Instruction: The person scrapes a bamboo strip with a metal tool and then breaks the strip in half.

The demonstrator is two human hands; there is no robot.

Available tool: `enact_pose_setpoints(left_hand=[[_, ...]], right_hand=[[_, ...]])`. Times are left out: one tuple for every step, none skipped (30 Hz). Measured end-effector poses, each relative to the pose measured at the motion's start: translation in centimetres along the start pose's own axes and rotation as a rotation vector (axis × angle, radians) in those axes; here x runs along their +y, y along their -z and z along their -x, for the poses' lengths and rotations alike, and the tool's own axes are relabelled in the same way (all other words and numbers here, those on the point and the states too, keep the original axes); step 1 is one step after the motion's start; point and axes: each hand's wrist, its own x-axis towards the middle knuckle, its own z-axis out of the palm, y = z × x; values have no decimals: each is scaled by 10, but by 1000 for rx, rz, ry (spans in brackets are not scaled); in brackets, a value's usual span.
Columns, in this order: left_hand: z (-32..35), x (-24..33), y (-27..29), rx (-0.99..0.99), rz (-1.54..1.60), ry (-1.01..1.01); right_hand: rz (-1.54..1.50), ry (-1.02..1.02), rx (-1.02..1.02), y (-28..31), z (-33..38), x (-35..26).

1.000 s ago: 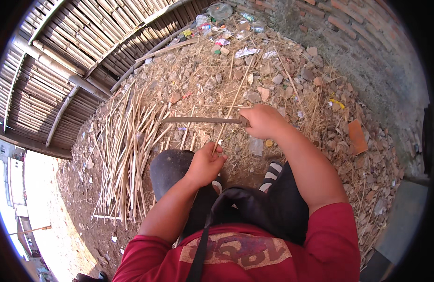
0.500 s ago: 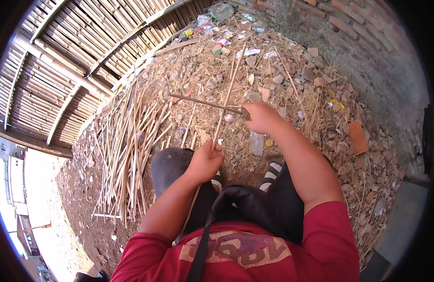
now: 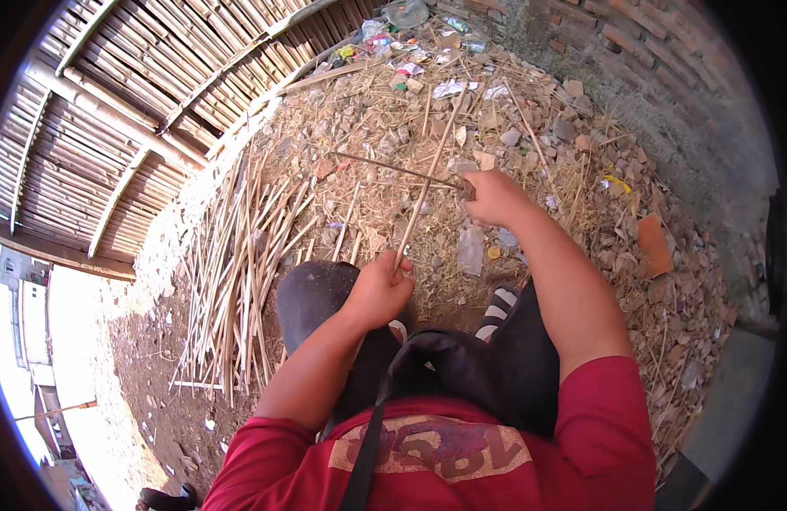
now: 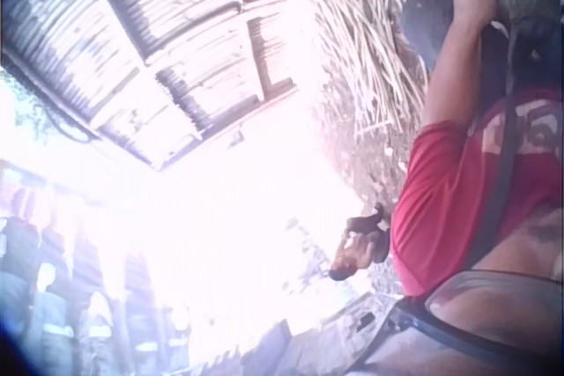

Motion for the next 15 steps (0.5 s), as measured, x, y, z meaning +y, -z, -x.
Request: enact_pose_setpoints(left_hand=[[-3,0,0,-4,14,9],[-2,8,4,3,-79,4],[0,10,6,18,-57,-2],[1,11,8,32,-35,-8],[4,9,7,39,-9,-8],[4,6,6,35,-18,-8],[4,4,5,32,-27,-7],[4,5,2,25,-32,-16],[2,7,1,15,-33,-16],[2,9,-1,4,-33,-16],[3,9,-1,-5,-33,-3],[3,9,1,1,-42,-5],[3,9,5,6,-51,-7],[4,9,6,7,-58,-6],[4,11,6,-4,-36,-26]], right_hand=[[79,14,24,-1,-1,3],[154,23,40,-1,1,-5],[223,36,54,-2,3,-13],[266,93,25,1,6,-22],[307,142,-11,4,12,-29],[347,193,-47,4,15,-32],[251,111,-17,1,10,-22],[164,23,19,3,3,-2],[77,-57,68,10,-3,10],[61,-98,98,13,-4,20],[120,-46,98,12,-2,15],[178,7,99,10,2,4],[236,59,100,11,4,-5],[253,78,58,12,5,-9],[271,97,16,13,5,-12]])
